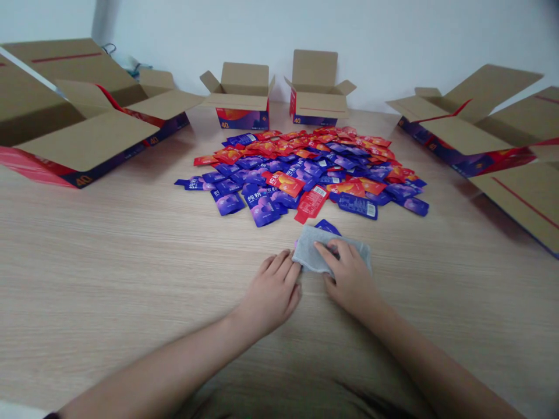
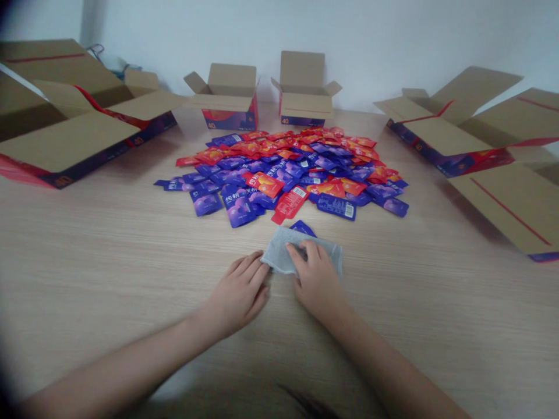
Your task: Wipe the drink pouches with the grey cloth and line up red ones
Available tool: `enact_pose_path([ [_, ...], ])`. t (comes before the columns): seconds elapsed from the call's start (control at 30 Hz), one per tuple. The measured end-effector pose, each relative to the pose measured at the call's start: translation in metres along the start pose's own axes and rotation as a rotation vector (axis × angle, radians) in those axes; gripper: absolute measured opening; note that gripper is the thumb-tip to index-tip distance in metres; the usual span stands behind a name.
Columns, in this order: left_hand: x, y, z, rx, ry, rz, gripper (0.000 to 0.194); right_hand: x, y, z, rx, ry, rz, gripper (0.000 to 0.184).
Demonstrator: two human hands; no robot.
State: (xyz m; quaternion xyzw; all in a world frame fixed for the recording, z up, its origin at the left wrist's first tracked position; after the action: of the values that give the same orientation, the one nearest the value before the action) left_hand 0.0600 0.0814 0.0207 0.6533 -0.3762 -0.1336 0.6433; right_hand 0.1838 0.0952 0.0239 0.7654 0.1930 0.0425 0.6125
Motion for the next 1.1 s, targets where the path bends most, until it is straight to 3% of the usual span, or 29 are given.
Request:
enact_pose_path([
  [0.13, -0.001, -0.001, 0.001, -0.002, -0.004, -0.015, 0.046, 0.025, 0.008, -0.008, -0.028, -0.029, -0.105, 0.061],
  [0.23, -0.001, -0.004, 0.002, -0.016, -0.008, -0.026, 0.049, 0.047, 0.032, -0.023, 0.092, -0.074, -0.145, 0.054],
  [0.3, -0.001, -0.004, 0.002, -0.027, -0.012, -0.036, 0.047, 0.05, 0.045, -0.038, 0.17, -0.045, -0.128, 0.054],
  [0.37, -0.001, -0.002, 0.002, -0.028, -0.012, -0.045, 0.046, 0.041, 0.041, -0.054, 0.139, 0.024, -0.108, 0.055],
  [0.47, 0.0, 0.0, 0.0, -0.025, -0.016, -0.055, 0.047, 0.024, 0.012, -0.064, -0.027, 0.109, -0.089, 0.055],
  [0.53, 0.001, 0.0, 0.001, -0.034, -0.02, -0.063, 0.048, 0.019, -0.004, -0.057, -0.082, 0.117, -0.091, 0.055],
  [0.63, 0.001, -0.004, 0.003, -0.041, -0.015, -0.086, 0.049, 0.022, -0.009, -0.034, -0.081, 0.083, -0.114, 0.057],
  [0.73, 0.001, -0.009, 0.007, -0.039, -0.003, -0.121, 0.05, 0.036, 0.001, -0.012, -0.083, -0.001, -0.142, 0.06],
  [0.87, 0.001, -0.015, 0.009, -0.059, -0.007, -0.153, 0.049, 0.063, 0.033, 0.001, 0.017, -0.306, -0.138, 0.062],
  [0.97, 0.003, -0.014, 0.008, -0.064, -0.026, -0.154, 0.049, 0.04, 0.05, 0.0, 0.155, -0.301, -0.056, 0.065],
  [1.1, 0.006, -0.009, 0.008, -0.068, -0.018, -0.139, 0.045, -0.027, 0.02, -0.002, 0.052, -0.052, 0.137, 0.062],
])
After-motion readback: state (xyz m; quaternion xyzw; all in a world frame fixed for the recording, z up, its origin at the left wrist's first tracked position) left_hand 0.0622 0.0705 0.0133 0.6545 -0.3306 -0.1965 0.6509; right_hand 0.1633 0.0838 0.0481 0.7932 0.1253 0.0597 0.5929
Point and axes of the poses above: each hand's wrist, its own z-axis away from the middle knuckle, its own y-axis out of the back of the hand, x = y × z, the point moved 9 cm from there along -z, towards the middle knuckle, and after that the axes turned 5 degrees about z, right-handed, at the moved point
